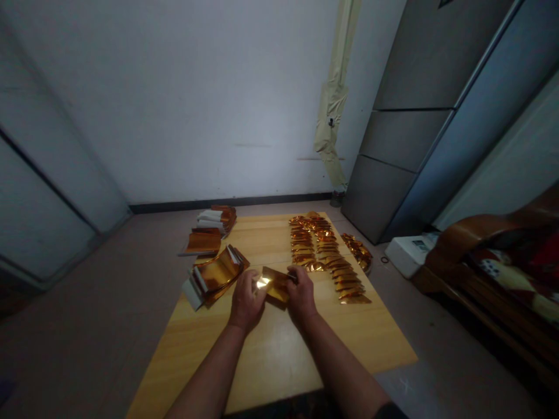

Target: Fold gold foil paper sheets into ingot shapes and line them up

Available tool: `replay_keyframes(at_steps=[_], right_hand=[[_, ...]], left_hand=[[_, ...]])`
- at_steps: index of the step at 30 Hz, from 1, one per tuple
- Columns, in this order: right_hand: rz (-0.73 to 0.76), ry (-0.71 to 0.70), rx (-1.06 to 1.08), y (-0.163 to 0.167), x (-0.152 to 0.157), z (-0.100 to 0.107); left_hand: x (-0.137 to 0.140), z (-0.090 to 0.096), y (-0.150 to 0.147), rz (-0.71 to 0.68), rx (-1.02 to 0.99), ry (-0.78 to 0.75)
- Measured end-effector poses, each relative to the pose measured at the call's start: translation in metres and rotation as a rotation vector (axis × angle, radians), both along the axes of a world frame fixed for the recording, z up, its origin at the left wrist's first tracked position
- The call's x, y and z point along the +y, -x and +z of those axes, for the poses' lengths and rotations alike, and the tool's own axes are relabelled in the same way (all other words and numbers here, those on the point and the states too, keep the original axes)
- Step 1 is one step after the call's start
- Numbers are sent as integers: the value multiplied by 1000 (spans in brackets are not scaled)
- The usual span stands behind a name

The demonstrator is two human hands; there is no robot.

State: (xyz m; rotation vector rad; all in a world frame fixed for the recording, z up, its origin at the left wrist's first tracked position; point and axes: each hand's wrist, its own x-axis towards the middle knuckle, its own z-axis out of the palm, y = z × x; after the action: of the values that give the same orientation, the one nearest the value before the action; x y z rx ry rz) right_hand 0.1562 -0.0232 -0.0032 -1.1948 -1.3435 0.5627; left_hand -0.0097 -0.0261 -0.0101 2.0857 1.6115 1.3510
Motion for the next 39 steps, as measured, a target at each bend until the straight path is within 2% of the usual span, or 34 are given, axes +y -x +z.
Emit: replay_keyframes(at_steps=[5,9,11,14,16,20,23,26,30,34,39], right_hand=[[55,-143,-26,-1,1,19],[138,-195,-58,-1,-2,18],[157,-224,-81,-2,-3,15],[133,-218,-124,-5,-2,15],[128,-212,-145,-6,-1,16],[242,-263,-175,-5,-7,16],[293,-296,-187,-4,-20,11],[264,-308,-205,-8,-34,4],[346,-339,-381,-20,-46,-2],[386,-237,-577,-33,-49,-3],[433,-167,-699,-44,-51,-4]], left_hand=[[4,-7,1,-29,-60,78],[6,-7,1,77,-133,186],[5,-4,0,91,-150,190],[1,2,0,64,-143,180],[-1,4,0,36,-146,230],[-1,1,4,-45,-151,313],[2,-4,9,-87,-126,297],[4,-8,12,-122,-71,211],[6,-8,11,-153,14,170],[8,-9,6,-174,90,175],[11,-12,4,-91,59,171]])
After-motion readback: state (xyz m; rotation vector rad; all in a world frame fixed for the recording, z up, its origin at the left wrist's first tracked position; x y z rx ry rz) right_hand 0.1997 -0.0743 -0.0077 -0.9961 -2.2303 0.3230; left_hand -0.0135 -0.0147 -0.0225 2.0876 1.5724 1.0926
